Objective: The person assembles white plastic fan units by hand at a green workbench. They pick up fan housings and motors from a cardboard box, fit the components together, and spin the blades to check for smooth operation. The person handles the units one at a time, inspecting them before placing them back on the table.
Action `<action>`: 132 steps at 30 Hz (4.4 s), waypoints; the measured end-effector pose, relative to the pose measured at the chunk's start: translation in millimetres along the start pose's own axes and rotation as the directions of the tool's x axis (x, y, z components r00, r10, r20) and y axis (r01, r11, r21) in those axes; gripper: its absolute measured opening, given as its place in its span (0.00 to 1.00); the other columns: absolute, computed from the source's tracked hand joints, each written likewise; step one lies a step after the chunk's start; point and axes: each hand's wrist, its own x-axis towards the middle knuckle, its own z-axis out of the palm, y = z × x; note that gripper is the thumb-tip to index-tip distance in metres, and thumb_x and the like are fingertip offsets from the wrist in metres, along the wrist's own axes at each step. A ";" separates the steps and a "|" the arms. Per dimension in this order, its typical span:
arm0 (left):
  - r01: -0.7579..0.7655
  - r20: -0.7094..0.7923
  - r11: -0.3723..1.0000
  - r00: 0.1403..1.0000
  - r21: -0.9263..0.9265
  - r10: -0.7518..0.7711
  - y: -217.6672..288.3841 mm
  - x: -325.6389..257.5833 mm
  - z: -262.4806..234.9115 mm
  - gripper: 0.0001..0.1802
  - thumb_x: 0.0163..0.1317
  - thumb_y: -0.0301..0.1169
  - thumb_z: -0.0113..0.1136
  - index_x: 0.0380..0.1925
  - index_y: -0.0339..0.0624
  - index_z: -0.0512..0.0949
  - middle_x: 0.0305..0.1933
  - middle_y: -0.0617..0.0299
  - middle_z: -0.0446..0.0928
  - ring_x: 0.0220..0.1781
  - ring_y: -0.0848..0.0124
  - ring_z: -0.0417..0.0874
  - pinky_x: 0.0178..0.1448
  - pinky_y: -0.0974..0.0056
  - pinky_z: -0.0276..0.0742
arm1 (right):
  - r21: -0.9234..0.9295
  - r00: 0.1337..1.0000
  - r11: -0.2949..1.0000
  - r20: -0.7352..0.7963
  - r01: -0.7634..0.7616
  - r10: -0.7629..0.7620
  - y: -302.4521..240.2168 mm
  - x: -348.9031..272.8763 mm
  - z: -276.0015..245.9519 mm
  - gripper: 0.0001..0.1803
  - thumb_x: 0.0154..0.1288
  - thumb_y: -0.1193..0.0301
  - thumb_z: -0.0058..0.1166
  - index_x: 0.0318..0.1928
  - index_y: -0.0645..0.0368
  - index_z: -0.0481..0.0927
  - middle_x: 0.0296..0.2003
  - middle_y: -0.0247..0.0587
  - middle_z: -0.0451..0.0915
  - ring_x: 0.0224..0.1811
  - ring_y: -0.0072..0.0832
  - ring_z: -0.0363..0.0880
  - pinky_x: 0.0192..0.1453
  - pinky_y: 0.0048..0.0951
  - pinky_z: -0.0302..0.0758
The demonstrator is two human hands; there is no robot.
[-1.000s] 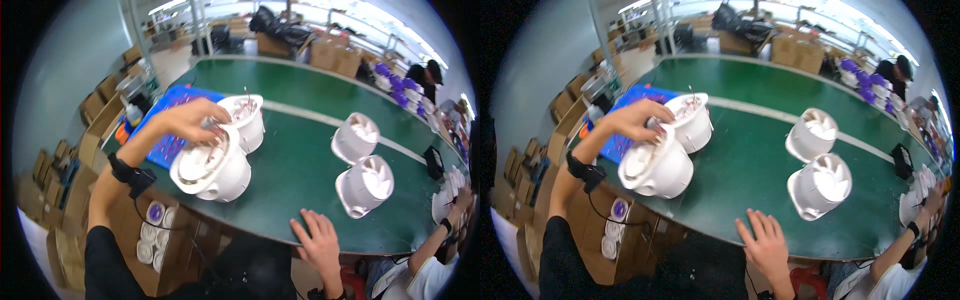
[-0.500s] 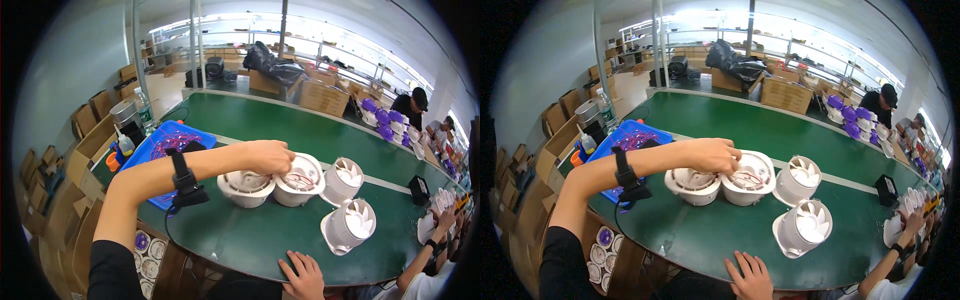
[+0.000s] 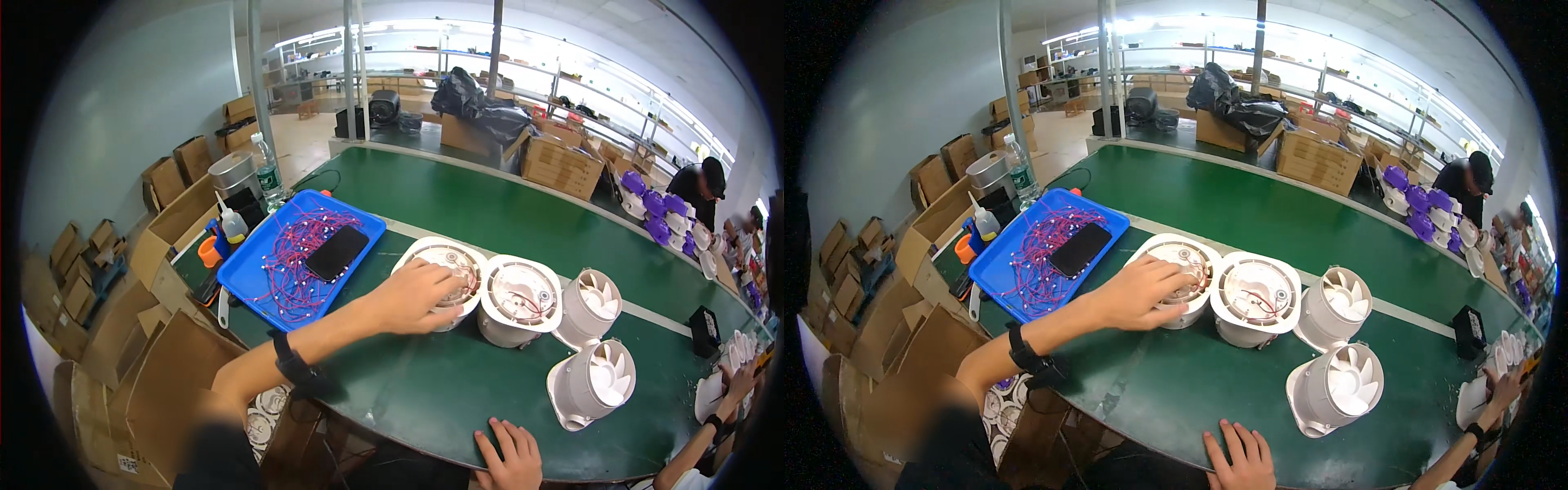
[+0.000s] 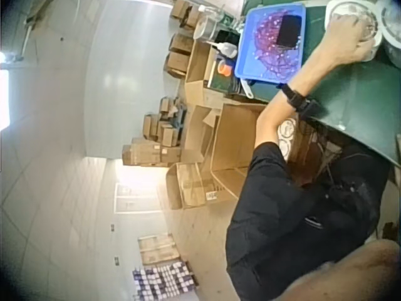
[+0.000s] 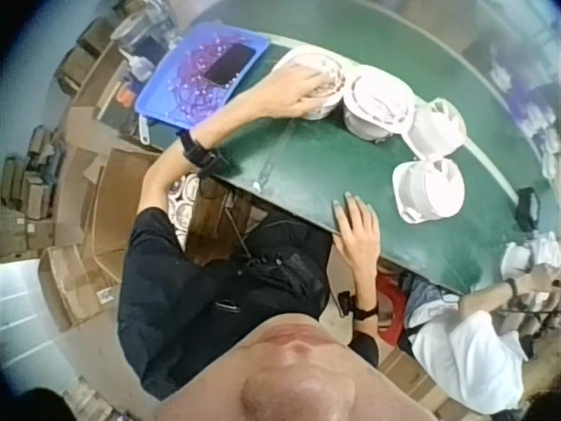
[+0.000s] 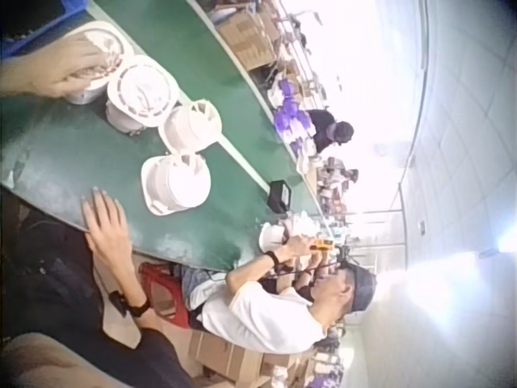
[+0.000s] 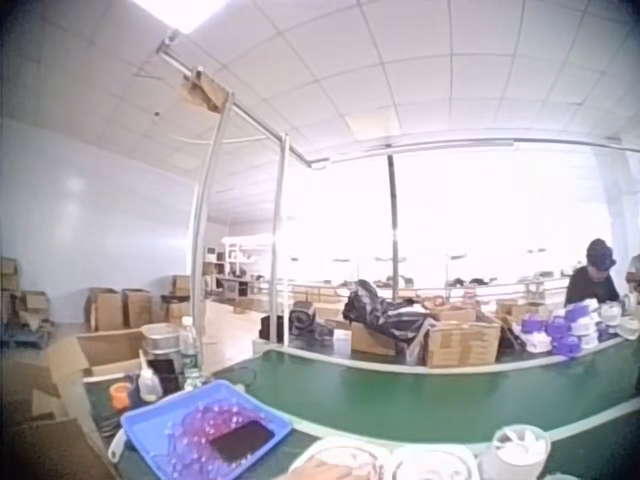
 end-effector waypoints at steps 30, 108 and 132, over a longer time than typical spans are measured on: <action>0.132 0.478 -0.563 0.702 -0.816 -0.528 119.1 -16.4 1.1 0.20 0.75 0.38 0.46 0.61 0.40 0.64 0.62 0.54 0.71 0.64 0.65 0.72 0.68 0.55 0.67 | 0.930 0.710 0.349 -0.167 -0.117 0.684 2.7 42.4 45.5 0.74 0.39 0.64 0.80 0.74 0.63 0.33 0.71 0.55 0.50 0.72 0.42 0.56 0.74 0.41 0.57; 0.271 0.224 0.461 0.962 -0.845 -0.156 69.4 -16.1 55.5 0.49 0.60 0.61 0.54 0.68 0.33 0.54 0.66 0.45 0.64 0.70 0.57 0.66 0.73 0.56 0.58 | 0.644 0.842 0.749 -0.310 -0.156 0.442 31.6 61.5 24.2 0.67 0.34 0.60 0.81 0.71 0.67 0.51 0.64 0.60 0.64 0.64 0.49 0.70 0.65 0.40 0.70; -0.302 0.015 0.921 0.949 -0.247 0.315 59.3 56.3 6.2 0.24 0.65 0.47 0.38 0.38 0.36 0.74 0.32 0.55 0.75 0.37 0.57 0.73 0.44 0.58 0.66 | 0.606 0.851 0.771 -0.284 -0.197 0.441 31.9 62.6 25.1 0.68 0.35 0.56 0.80 0.72 0.65 0.51 0.64 0.60 0.64 0.65 0.52 0.67 0.66 0.43 0.68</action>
